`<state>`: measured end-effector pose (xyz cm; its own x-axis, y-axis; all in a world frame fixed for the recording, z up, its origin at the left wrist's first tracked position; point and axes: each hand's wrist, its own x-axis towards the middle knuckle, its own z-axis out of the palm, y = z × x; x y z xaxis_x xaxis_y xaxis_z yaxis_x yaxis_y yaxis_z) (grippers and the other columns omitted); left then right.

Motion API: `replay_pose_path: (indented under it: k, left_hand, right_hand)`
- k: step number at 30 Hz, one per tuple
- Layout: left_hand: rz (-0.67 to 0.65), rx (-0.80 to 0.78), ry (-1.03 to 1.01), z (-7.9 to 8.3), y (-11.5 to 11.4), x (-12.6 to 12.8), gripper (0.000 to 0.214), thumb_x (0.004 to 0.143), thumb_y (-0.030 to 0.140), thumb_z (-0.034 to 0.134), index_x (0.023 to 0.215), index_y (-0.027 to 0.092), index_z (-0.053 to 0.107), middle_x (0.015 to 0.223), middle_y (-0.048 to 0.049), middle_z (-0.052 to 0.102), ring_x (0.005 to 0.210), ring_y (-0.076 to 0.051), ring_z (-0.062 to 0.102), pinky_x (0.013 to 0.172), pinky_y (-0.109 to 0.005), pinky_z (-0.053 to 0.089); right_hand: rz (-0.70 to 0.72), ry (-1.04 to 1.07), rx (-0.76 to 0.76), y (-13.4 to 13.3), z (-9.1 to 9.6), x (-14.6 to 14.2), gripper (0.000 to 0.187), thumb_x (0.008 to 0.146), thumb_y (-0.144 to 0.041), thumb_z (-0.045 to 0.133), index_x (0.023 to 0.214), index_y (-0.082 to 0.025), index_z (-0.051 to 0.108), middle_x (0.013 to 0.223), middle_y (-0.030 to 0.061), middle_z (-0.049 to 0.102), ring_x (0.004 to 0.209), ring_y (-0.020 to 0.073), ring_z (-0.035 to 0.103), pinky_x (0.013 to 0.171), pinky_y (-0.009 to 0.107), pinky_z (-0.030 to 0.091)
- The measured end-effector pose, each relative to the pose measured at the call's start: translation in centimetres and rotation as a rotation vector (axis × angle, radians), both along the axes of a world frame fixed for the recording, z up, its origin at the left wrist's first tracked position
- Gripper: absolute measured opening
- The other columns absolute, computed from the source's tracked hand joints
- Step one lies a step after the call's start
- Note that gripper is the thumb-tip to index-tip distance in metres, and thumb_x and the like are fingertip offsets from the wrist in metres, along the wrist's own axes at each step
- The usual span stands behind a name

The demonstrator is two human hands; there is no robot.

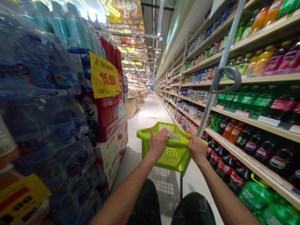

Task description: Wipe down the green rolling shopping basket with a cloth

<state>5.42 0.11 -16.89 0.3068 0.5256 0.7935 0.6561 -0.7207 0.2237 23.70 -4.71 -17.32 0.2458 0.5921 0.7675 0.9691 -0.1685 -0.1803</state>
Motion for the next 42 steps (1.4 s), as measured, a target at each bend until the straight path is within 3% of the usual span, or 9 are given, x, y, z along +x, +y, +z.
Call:
replay_pose_path:
  k: [4, 7, 10, 13, 17, 22, 27, 35, 42]
  left_hand:
    - [0.096, -0.138, -0.092, 0.6, 0.4, -0.4, 0.023, 0.087, 0.021, 0.042, 0.108, 0.024, 0.052, 0.119, -0.0022, 0.059, 0.111, -0.017, 0.054, 0.110, -0.053, 0.016]
    - [-0.065, -0.155, 0.019, 0.9, -0.2, 0.9, 0.033, 0.086, 0.022, 0.042, 0.118, 0.021, 0.045, 0.126, -0.0049, 0.054, 0.118, -0.016, 0.048, 0.111, -0.047, 0.019]
    - [-0.124, -0.207, 0.126, 0.8, -0.4, 0.9, 0.056, 0.081, 0.023, 0.046, 0.133, 0.013, 0.027, 0.137, -0.0133, 0.040, 0.127, -0.018, 0.038, 0.110, -0.047, 0.019]
    - [-0.038, -0.247, 0.233, 0.5, 0.3, -1.4, 0.072, 0.073, 0.031, 0.056, 0.134, 0.009, 0.025, 0.143, -0.0175, 0.029, 0.133, -0.027, 0.025, 0.109, -0.055, 0.013]
    - [-0.007, -0.246, 0.342, 0.5, 1.1, -3.7, 0.079, 0.062, 0.041, 0.066, 0.129, 0.014, 0.036, 0.137, -0.0153, 0.040, 0.129, -0.030, 0.031, 0.108, -0.056, 0.012]
    - [-0.017, -0.244, 0.311, 0.8, 1.1, -3.5, 0.068, 0.065, 0.041, 0.067, 0.124, 0.021, 0.041, 0.133, -0.0103, 0.046, 0.126, -0.027, 0.037, 0.108, -0.057, 0.012]
    - [0.005, -0.187, 0.232, 0.4, 1.0, -3.1, 0.059, 0.069, 0.041, 0.064, 0.121, 0.021, 0.045, 0.130, -0.0108, 0.049, 0.123, -0.027, 0.041, 0.107, -0.057, 0.012]
    - [0.003, -0.126, 0.194, 0.0, 0.9, -3.0, 0.055, 0.069, 0.038, 0.065, 0.119, 0.021, 0.047, 0.126, -0.0102, 0.053, 0.119, -0.027, 0.045, 0.107, -0.055, 0.016]
    - [0.002, -0.125, 0.172, -0.2, 1.1, -3.7, 0.055, 0.068, 0.036, 0.067, 0.117, 0.021, 0.048, 0.125, -0.0087, 0.054, 0.117, -0.025, 0.046, 0.107, -0.054, 0.017]
  right_hand:
    - [0.078, 0.030, 0.041, 0.1, 0.2, -0.3, 0.042, 0.079, -0.013, 0.038, 0.117, -0.014, 0.054, 0.087, 0.0076, 0.069, 0.075, 0.0227, 0.061, 0.073, 0.037, 0.044]
    - [0.317, 0.018, 0.146, 0.1, 0.7, -2.2, 0.042, 0.081, -0.017, 0.035, 0.118, -0.013, 0.052, 0.115, 0.0121, 0.059, 0.105, 0.0236, 0.054, 0.089, 0.039, 0.041]
    - [0.498, -0.017, 0.078, -0.1, 1.1, -5.0, 0.041, 0.084, -0.023, 0.037, 0.122, -0.016, 0.049, 0.131, 0.0117, 0.047, 0.120, 0.0229, 0.043, 0.096, 0.040, 0.037]
    - [0.457, -0.030, -0.068, 0.2, 1.3, -7.7, 0.041, 0.079, -0.031, 0.051, 0.119, -0.018, 0.052, 0.131, 0.0130, 0.046, 0.118, 0.0293, 0.043, 0.093, 0.048, 0.036]
    - [0.441, -0.051, -0.079, 1.3, 1.4, -9.3, 0.035, 0.072, -0.024, 0.060, 0.105, -0.015, 0.059, 0.131, 0.0157, 0.046, 0.116, 0.0306, 0.045, 0.092, 0.047, 0.037]
    - [0.482, -0.136, 0.002, 0.7, 0.1, -3.4, 0.030, 0.077, -0.016, 0.050, 0.107, -0.016, 0.057, 0.125, 0.0134, 0.052, 0.114, 0.0252, 0.048, 0.093, 0.042, 0.040]
    - [0.231, -0.025, 0.143, -2.2, -1.7, 4.9, 0.032, 0.082, -0.023, 0.042, 0.110, -0.015, 0.055, 0.116, 0.0151, 0.058, 0.108, 0.0259, 0.053, 0.091, 0.046, 0.042]
    - [0.427, -0.110, 0.121, -0.8, -1.8, -1.2, 0.035, 0.084, -0.012, 0.038, 0.111, -0.022, 0.058, 0.133, 0.0091, 0.046, 0.124, 0.0210, 0.040, 0.098, 0.046, 0.037]
    - [0.252, 0.037, 0.185, -2.5, -2.2, 6.6, 0.033, 0.078, -0.015, 0.041, 0.105, -0.020, 0.060, 0.122, 0.0099, 0.054, 0.113, 0.0238, 0.050, 0.094, 0.046, 0.042]
